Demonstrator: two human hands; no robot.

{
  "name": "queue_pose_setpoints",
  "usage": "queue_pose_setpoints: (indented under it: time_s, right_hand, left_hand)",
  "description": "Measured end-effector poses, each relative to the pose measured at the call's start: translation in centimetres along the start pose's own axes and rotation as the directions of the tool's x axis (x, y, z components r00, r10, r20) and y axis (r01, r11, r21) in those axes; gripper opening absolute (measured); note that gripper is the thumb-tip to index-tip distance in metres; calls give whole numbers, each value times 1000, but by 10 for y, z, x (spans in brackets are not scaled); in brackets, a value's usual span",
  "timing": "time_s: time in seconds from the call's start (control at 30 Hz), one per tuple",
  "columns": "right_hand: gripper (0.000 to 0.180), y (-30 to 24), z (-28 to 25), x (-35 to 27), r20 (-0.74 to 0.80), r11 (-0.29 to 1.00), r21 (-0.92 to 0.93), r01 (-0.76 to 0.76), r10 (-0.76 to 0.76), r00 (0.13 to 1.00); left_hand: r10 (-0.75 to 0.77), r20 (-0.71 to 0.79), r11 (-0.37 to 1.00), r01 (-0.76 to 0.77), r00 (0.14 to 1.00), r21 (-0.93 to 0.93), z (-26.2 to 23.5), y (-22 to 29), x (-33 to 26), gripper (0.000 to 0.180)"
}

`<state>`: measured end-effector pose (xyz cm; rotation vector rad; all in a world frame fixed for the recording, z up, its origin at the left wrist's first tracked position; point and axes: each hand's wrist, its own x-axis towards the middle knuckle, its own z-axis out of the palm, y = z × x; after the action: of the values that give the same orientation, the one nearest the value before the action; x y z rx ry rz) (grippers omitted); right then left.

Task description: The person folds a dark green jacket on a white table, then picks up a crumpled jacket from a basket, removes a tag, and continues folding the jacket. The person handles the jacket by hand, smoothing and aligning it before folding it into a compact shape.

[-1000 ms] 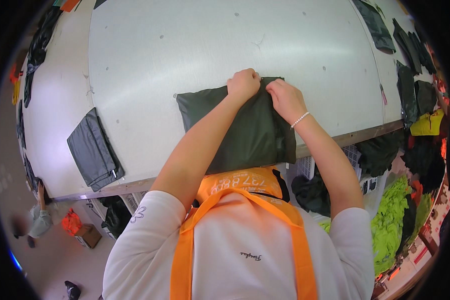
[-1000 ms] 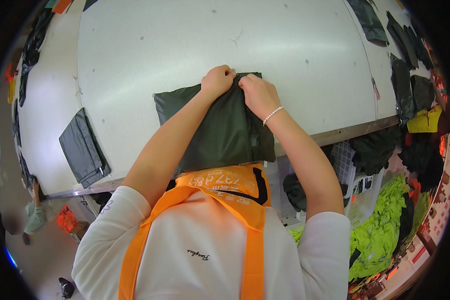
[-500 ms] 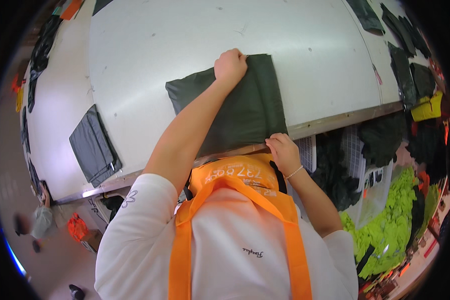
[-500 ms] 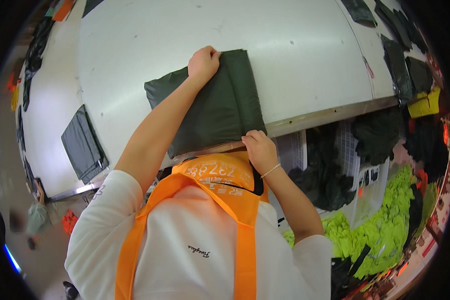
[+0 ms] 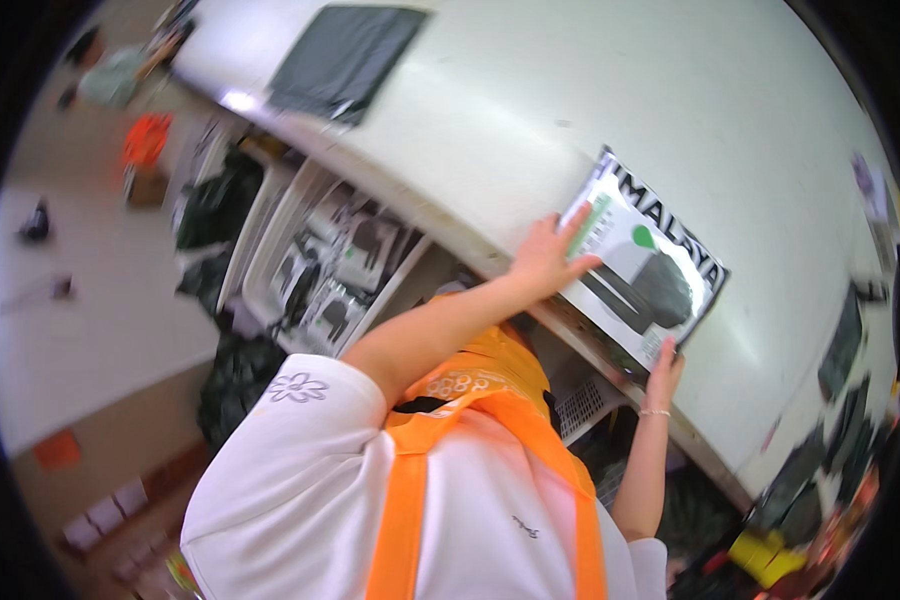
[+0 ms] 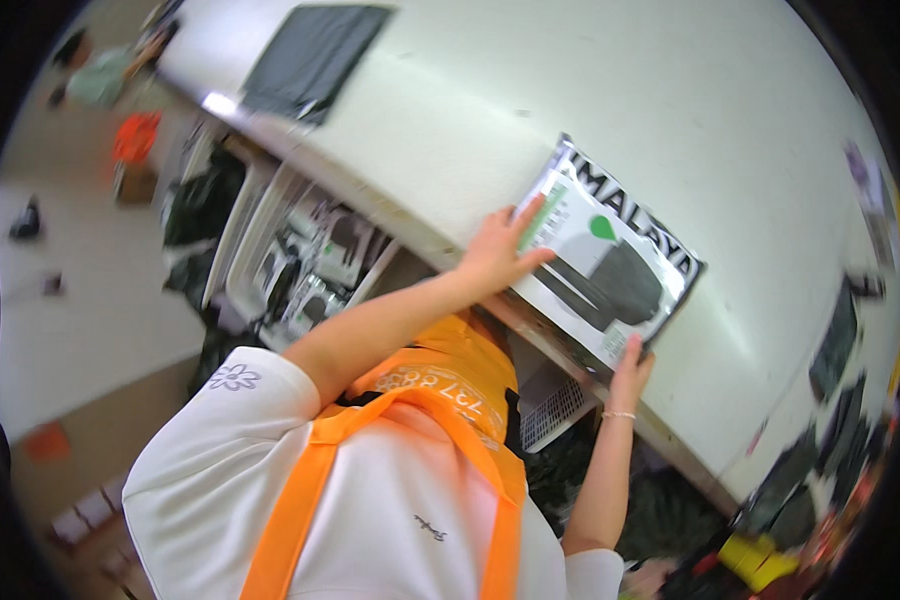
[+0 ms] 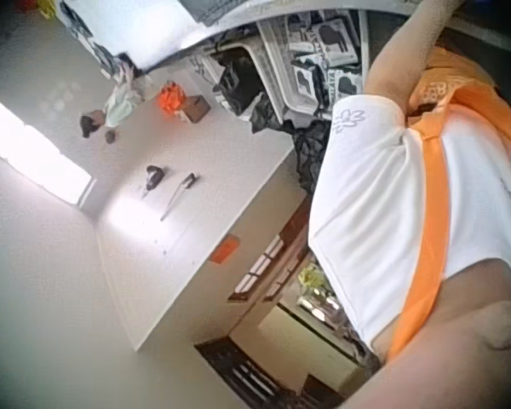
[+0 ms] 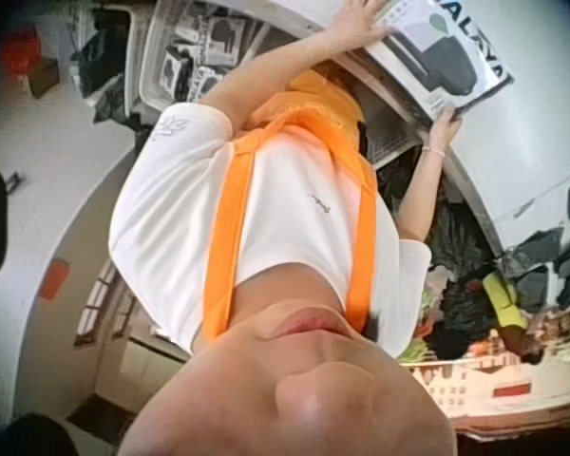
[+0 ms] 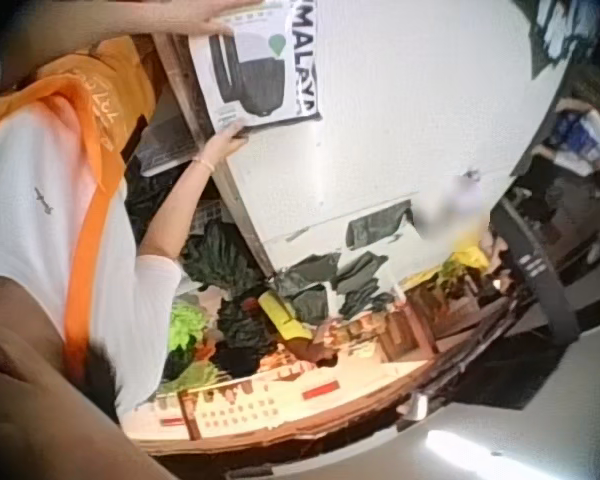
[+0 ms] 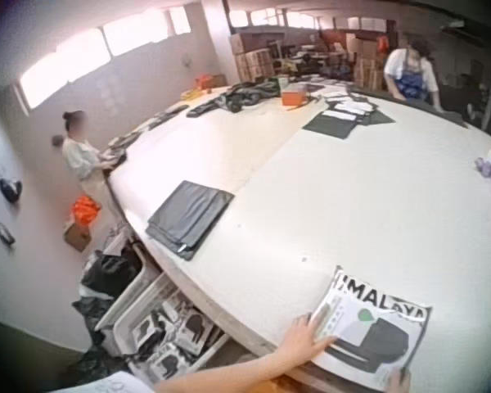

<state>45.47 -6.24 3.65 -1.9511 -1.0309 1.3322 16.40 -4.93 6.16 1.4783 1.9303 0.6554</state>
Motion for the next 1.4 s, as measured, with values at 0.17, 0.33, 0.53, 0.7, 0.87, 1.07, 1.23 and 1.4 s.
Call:
queue_pose_setpoints:
  time_s: [0.17,0.33,0.53,0.7,0.87,1.07,1.23,1.4]
  right_hand:
    - [73,-4,61,-7,95,927,-306,218,-198,976]
    - [74,-19,180,-79,459,784,-424,453,-245,854]
    - [75,-61,395,-194,758,659,20,752,-501,418]
    - [50,-32,438,-276,990,593,-85,801,-38,133]
    - [49,82,350,-273,908,677,-389,625,165,386]
    - [23,321,154,-228,56,837,-510,-197,261,964]
    - [26,411,26,-254,-299,816,179,-550,577,760]
    - [31,534,-47,-251,-450,739,336,-584,671,589]
  left_hand:
    - [-212,-149,969,188,966,-161,-47,-65,-76,78]
    - [-442,-377,894,362,814,-264,-115,-161,-199,83]
    - [-465,-781,846,468,418,-253,-264,-329,-296,77]
    - [-358,-916,912,278,181,-302,-372,-404,-299,66]
    - [-359,-614,931,225,702,-288,-264,-386,-253,63]
    - [13,89,947,16,996,-319,-73,-201,-226,64]
    - [556,264,827,-555,788,-89,39,-54,-190,64]
    - [834,236,435,-857,499,275,169,121,-154,67]
